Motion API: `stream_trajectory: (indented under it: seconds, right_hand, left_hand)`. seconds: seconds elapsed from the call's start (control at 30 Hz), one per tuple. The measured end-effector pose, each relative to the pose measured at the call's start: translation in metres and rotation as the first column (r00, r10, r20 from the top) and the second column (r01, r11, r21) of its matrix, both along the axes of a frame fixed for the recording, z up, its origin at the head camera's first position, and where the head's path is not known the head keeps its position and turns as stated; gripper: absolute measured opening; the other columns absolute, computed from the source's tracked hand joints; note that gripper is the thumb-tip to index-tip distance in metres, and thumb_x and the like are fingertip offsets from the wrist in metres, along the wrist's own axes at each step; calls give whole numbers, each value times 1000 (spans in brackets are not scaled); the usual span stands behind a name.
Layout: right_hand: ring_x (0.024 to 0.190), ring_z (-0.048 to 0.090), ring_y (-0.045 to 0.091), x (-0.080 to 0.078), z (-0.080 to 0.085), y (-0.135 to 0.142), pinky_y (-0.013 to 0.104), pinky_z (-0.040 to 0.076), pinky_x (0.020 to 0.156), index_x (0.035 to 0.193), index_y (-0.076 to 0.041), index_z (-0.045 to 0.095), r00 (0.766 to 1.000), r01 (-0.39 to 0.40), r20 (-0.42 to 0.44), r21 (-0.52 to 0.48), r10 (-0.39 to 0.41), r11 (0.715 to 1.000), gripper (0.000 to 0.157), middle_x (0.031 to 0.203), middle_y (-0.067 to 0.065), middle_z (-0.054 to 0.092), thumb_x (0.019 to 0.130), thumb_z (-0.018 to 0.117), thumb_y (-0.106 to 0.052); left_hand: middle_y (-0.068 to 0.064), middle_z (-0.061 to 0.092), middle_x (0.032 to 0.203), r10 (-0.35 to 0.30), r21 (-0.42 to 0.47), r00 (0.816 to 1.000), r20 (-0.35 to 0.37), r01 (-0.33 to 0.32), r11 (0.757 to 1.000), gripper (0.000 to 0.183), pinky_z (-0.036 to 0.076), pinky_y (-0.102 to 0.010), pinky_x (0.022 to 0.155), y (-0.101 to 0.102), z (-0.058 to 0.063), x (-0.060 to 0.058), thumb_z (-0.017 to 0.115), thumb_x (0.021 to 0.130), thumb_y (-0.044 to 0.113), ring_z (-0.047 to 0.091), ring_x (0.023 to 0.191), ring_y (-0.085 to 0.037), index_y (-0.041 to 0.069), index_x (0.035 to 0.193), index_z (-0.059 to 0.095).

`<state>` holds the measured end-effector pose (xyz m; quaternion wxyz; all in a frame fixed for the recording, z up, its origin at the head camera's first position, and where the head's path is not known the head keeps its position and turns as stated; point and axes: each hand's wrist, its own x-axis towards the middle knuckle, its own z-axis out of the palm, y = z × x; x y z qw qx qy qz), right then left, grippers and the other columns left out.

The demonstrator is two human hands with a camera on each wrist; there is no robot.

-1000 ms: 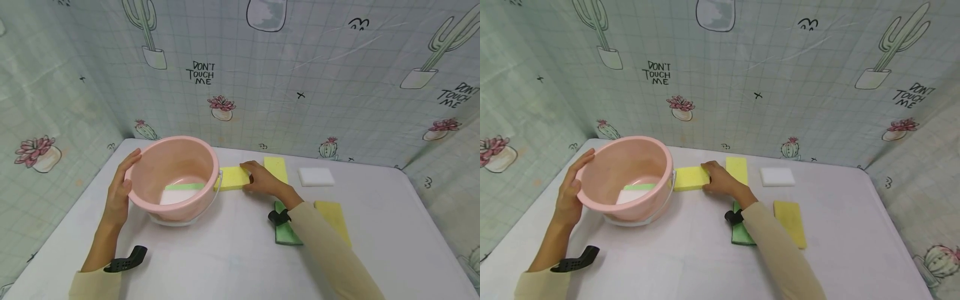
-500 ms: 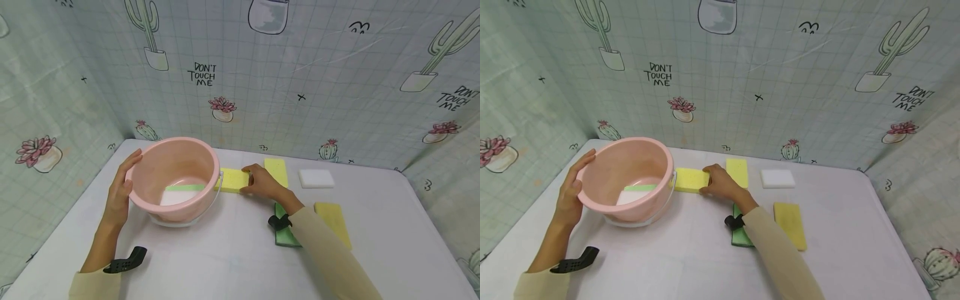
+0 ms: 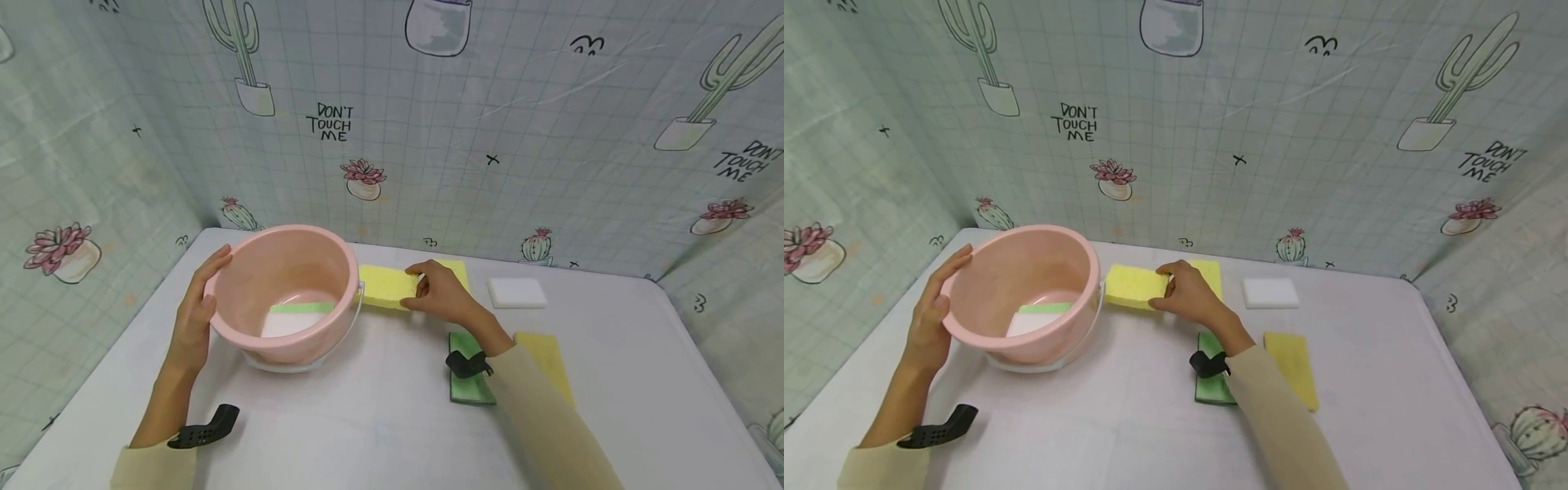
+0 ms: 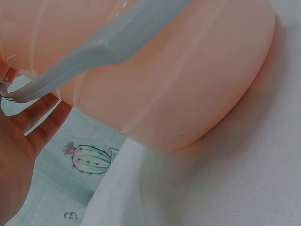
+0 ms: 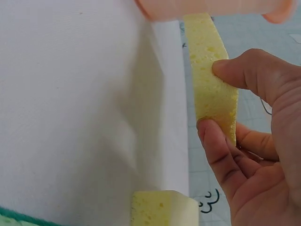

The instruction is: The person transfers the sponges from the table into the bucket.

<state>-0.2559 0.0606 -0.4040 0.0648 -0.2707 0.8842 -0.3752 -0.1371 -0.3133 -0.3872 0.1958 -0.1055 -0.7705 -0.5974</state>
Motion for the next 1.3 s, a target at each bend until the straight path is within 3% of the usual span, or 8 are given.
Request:
stream_trajectory:
  seconds: [0.83, 1.0, 1.3]
  right_hand:
    - [85, 56, 21, 13, 67, 26, 39, 50, 81, 132, -9, 54, 994, 72, -60, -207, -86, 976, 59, 108, 7, 52, 79, 78, -18]
    - [89, 55, 21, 17, 80, 20, 43, 49, 86, 132, -9, 54, 997, 40, -48, -258, -55, 965, 59, 118, 6, 50, 79, 78, -16]
    - [86, 57, 16, 26, 100, -11, 31, 51, 81, 132, -9, 55, 998, -51, -58, -263, 37, 963, 60, 123, 4, 50, 78, 79, -18]
  left_hand:
    - [2, 28, 154, 6, -1, 1000, 4, -6, 1000, 55, 28, -34, 108, -1, -2, -1, 38, 94, 31, 23, 139, -20, 12, 145, 40]
    - [1, 28, 154, 2, 2, 1000, 3, -2, 1000, 55, 28, -34, 108, -1, -2, -2, 38, 94, 31, 23, 139, -20, 12, 145, 41]
    - [-3, 27, 154, -23, 8, 999, -29, 24, 1000, 54, 28, -29, 107, 1, 1, 0, 38, 94, 29, 23, 139, -21, 11, 145, 41]
